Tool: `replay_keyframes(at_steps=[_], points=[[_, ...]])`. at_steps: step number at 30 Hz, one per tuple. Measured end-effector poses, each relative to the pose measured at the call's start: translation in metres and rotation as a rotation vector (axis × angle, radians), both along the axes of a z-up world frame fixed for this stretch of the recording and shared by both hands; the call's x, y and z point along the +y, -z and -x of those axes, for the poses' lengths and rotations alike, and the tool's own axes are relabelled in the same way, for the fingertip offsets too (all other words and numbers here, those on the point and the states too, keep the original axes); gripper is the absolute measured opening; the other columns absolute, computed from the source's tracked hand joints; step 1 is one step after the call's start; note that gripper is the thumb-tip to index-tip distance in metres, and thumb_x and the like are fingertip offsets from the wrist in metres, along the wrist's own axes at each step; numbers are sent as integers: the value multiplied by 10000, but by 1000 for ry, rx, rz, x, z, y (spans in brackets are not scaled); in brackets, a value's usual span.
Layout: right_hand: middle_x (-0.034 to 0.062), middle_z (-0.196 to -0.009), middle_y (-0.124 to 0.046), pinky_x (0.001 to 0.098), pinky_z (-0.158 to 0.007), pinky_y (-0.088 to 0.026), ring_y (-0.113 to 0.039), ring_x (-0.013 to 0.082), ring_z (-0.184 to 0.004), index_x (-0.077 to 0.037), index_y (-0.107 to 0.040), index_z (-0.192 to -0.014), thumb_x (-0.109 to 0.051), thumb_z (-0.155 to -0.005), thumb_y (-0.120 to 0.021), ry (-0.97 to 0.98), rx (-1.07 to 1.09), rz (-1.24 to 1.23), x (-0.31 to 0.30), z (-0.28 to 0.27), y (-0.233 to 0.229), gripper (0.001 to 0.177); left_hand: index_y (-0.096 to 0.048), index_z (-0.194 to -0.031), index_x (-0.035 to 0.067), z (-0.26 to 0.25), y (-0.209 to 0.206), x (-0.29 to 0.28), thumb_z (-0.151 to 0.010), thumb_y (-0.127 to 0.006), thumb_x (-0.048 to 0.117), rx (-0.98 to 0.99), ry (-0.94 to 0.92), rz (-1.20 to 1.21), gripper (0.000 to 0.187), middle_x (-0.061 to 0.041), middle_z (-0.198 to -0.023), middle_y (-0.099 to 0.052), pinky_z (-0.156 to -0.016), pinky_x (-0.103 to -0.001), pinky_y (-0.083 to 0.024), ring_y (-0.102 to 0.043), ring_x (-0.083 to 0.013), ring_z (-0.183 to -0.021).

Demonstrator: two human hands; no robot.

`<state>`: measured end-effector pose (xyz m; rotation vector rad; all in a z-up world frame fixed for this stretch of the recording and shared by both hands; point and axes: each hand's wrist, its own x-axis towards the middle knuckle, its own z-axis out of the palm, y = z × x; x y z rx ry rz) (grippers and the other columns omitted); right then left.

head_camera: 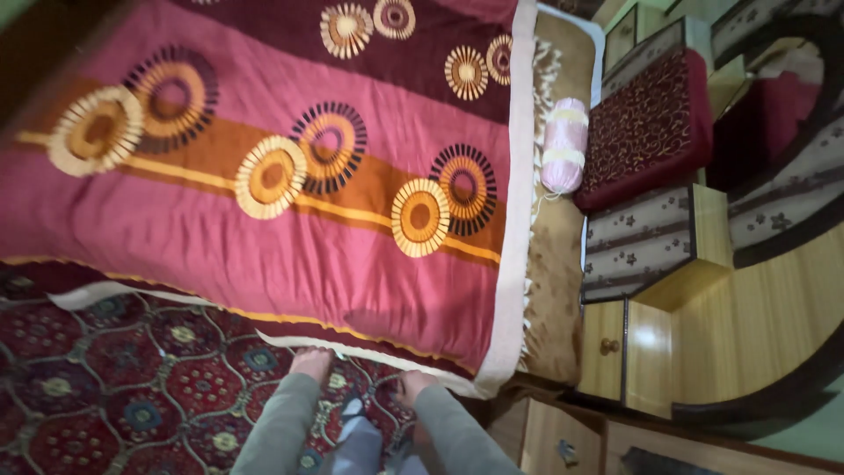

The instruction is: Tucking the edges of a decorative quilt into the bed frame to make the bed.

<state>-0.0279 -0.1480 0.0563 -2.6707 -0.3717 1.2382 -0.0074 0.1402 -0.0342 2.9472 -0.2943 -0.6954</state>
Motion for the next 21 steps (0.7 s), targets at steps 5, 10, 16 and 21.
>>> replay_keyframes(at_steps=[5,10,16,21], points=[[-24,-949,-702,413,-749,-528,-686,236,-860,-279,-615,-855,-377,-857,-658,69,-52,-1,17,6,-52,106,-629,-1175,206,17,-26,25,-791,-766,387,18,8,-88,446,-20,-1151,-694,-966,-461,-518,-639,-259,-1123],[31,-1005,-735,439,-818,-577,-718,297,-897,-358,-739,-894,-426,-851,-664,15,-186,36,37,33,-47,109,-646,-1160,237,57,-36,61,-693,-810,539,-156,-38,-54,580,-41,-1101,-708,-979,-476,-502,-674,-269,-1063],[38,-1089,-656,452,-911,-527,-671,312,-986,-307,-724,-962,-389,-872,-636,-90,-361,-81,70,53,-59,150,-664,-1169,192,104,-56,95,-777,-612,367,-443,-77,-1,432,-93,-1037,-717,-956,-558,-504,-686,-328,-983],[-41,-1217,-660,418,-1027,-460,-646,241,-1128,-313,-707,-1034,-414,-873,-627,-121,-336,-91,142,63,-93,206,-623,-1231,250,151,-125,156,-841,-635,403,-112,-246,-31,419,-74,-1204,-703,-1006,-471,-467,-629,-294,-1179]])
